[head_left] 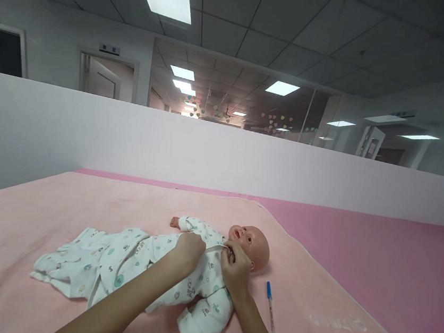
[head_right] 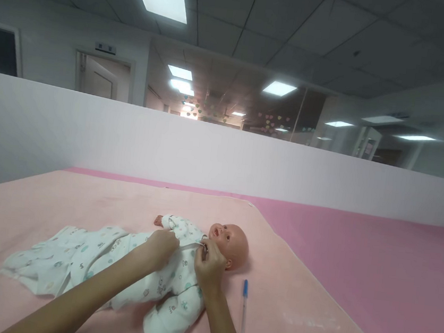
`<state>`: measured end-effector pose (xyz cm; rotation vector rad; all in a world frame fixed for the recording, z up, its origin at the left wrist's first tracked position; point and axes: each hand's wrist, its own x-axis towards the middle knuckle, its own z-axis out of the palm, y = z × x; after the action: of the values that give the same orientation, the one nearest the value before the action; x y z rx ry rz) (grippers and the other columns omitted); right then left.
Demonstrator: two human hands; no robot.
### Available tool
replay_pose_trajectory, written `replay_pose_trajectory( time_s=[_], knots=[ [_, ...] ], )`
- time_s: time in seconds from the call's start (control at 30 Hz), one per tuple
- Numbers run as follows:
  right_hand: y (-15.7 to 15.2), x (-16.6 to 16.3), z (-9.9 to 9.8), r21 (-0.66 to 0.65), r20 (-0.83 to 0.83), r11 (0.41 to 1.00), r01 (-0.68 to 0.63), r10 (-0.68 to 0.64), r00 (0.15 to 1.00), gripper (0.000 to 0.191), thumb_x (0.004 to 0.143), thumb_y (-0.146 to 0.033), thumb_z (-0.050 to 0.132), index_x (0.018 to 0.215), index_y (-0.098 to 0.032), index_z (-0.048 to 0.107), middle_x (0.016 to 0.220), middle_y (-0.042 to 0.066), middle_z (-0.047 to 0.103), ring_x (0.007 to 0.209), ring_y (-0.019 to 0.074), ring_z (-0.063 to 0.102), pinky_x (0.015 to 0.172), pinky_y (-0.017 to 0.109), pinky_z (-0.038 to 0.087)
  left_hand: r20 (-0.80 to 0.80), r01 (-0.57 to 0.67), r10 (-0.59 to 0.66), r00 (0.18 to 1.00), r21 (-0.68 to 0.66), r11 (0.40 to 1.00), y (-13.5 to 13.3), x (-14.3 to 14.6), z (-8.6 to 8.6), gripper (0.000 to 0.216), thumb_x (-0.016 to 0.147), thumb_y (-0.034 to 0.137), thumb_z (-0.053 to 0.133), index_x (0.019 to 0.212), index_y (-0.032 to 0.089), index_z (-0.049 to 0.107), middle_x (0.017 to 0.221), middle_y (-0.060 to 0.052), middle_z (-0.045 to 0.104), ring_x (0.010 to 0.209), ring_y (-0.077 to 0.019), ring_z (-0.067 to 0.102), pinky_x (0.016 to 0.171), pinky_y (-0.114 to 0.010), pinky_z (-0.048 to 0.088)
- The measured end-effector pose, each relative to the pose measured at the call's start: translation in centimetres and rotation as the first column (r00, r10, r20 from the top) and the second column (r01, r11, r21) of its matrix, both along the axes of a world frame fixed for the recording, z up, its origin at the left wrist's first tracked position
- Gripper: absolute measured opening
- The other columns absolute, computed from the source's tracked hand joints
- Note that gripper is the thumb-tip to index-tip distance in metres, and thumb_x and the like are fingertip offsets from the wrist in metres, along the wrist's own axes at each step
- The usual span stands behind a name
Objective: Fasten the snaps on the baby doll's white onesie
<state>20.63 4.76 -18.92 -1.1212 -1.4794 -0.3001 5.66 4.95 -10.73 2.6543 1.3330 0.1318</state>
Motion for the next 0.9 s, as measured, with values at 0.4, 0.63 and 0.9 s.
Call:
replay_pose_trajectory(
  time_s=[0.4, 0.63, 0.9],
  knots=[
    [-0.1, -0.1, 0.1, 0.019, 0.005, 1.000, -0.005, 0.005, 1.000, 0.015, 0.075, -0.014, 0.044, 0.072, -0.017, 0.059, 0.060, -0.001, 0.059, 0.048, 0.0092, 0.049, 0.048, 0.020, 0.037, -0.223, -0.022, 0.020, 0.975, -0.009, 1.000, -0.8, -2.9, 4.3, 0.038, 0.046, -0.002, 0.058, 0.079, 0.018, 0.060, 0.062, 0.000, 0.056, 0.063, -0.0205, 0.057, 0.085, -0.045, 0.037],
    [0.0, 0.0, -0.1, 0.022, 0.018, 0.999, -0.026, 0.026, 0.999, 0.015, 0.071, -0.011, 0.042, 0.062, -0.017, 0.052, 0.052, -0.003, 0.049, 0.044, 0.0080, 0.041, 0.046, 0.021, 0.031, 0.008, 0.042, -0.042, 0.999, 0.048, 0.998, -2.2, -2.3, 5.0, 0.033, 0.069, 0.028, 0.057, 0.102, 0.025, 0.057, 0.084, -0.003, 0.065, 0.078, -0.0215, 0.057, 0.075, -0.033, 0.041],
    [0.3, 0.8, -0.3, 0.125, 0.056, 0.984, -0.131, 0.125, 0.991, 0.020, 0.065, -0.007, 0.035, 0.049, -0.019, 0.036, 0.048, -0.004, 0.036, 0.044, 0.0079, 0.033, 0.045, 0.022, 0.024, 0.224, -0.131, 0.088, 0.971, 0.185, 0.974, 3.8, 0.1, -0.7, 0.029, 0.081, 0.039, 0.042, 0.093, 0.019, 0.059, 0.087, -0.006, 0.063, 0.083, -0.0215, 0.057, 0.070, -0.030, 0.039]
  ],
)
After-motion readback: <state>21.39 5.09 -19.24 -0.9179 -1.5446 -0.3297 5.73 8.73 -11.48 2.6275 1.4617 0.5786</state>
